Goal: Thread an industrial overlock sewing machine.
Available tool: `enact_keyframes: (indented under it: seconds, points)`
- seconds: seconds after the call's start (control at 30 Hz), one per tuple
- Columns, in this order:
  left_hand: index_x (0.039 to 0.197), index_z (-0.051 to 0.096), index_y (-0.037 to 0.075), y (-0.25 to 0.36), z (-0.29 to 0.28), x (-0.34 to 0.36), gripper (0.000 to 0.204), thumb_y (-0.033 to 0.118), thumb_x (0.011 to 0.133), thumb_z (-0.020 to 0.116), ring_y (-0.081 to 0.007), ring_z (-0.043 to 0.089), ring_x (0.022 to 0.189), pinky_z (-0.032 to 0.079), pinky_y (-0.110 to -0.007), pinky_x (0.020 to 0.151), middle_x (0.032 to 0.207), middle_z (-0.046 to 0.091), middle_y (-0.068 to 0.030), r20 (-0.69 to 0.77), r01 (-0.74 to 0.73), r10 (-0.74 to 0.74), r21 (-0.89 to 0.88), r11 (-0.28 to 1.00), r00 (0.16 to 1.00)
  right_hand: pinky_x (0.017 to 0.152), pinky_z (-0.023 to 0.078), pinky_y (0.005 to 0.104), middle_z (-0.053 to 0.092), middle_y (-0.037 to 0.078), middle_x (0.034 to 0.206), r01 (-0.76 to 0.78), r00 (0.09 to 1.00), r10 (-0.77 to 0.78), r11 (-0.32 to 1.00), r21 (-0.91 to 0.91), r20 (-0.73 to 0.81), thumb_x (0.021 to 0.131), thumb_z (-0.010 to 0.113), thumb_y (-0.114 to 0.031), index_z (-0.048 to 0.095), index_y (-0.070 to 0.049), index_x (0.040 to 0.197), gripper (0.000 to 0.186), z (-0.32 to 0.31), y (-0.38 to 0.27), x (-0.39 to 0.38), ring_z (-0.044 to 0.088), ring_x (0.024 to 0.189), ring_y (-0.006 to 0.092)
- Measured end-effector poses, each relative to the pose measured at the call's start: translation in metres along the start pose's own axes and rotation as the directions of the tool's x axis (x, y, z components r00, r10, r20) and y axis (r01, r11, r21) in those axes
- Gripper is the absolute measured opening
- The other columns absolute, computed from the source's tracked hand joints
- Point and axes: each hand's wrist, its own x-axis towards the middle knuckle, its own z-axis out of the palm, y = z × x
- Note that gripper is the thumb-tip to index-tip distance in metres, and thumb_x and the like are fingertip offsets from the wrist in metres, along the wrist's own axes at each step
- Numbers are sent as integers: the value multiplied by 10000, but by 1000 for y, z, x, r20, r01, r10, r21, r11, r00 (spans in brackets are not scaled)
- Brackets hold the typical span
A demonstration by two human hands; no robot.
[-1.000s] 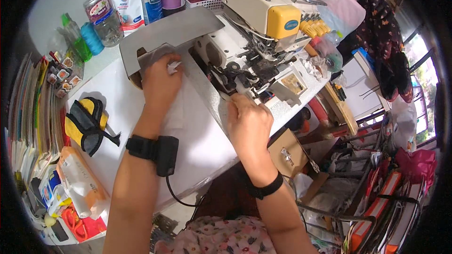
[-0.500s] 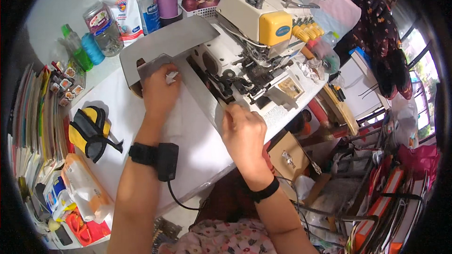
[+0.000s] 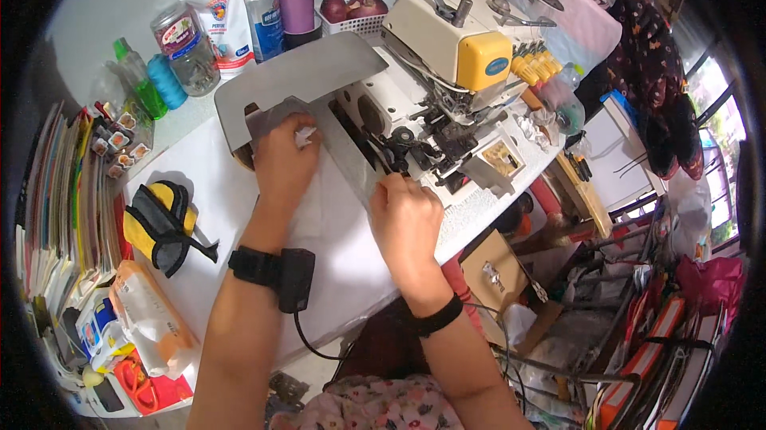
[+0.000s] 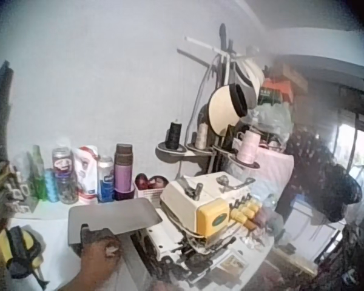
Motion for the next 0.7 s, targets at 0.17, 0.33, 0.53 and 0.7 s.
enact_keyframes:
  seconds: [0.17,0.33,0.53,0.7]
  points:
    - [1035,715,118,-6,2,2,240,211,818,672,-342,691,863,528,-415,811,965,718,-146,-16,-33,33,31,999,999,648,520,435,637,161,708,-165,986,161,975,150,42,785,678,-61,624,-23,769,68,-5,8,-6,626,632,372]
    - [1044,720,100,8,-3,1,246,203,825,677,-337,689,865,519,-394,832,1002,717,-147,35,41,-41,2,999,999,618,516,421,655,180,720,-303,952,297,901,310,68,797,698,-53,662,-6,785,60,-7,10,-10,644,647,364]
    - [1060,715,62,11,-7,1,263,184,830,680,-340,673,983,498,-382,895,1026,710,-173,51,57,-57,-4,998,997,572,516,375,649,176,679,-432,898,420,792,432,130,790,710,-32,679,4,803,49,-10,11,-10,656,595,314]
    - [1047,714,47,6,-5,3,258,184,831,679,-343,671,981,495,-381,898,1022,710,-171,48,53,-52,-10,999,998,588,512,375,649,159,675,-372,921,385,832,412,56,770,704,-17,670,-12,770,35,-7,12,-13,646,591,308]
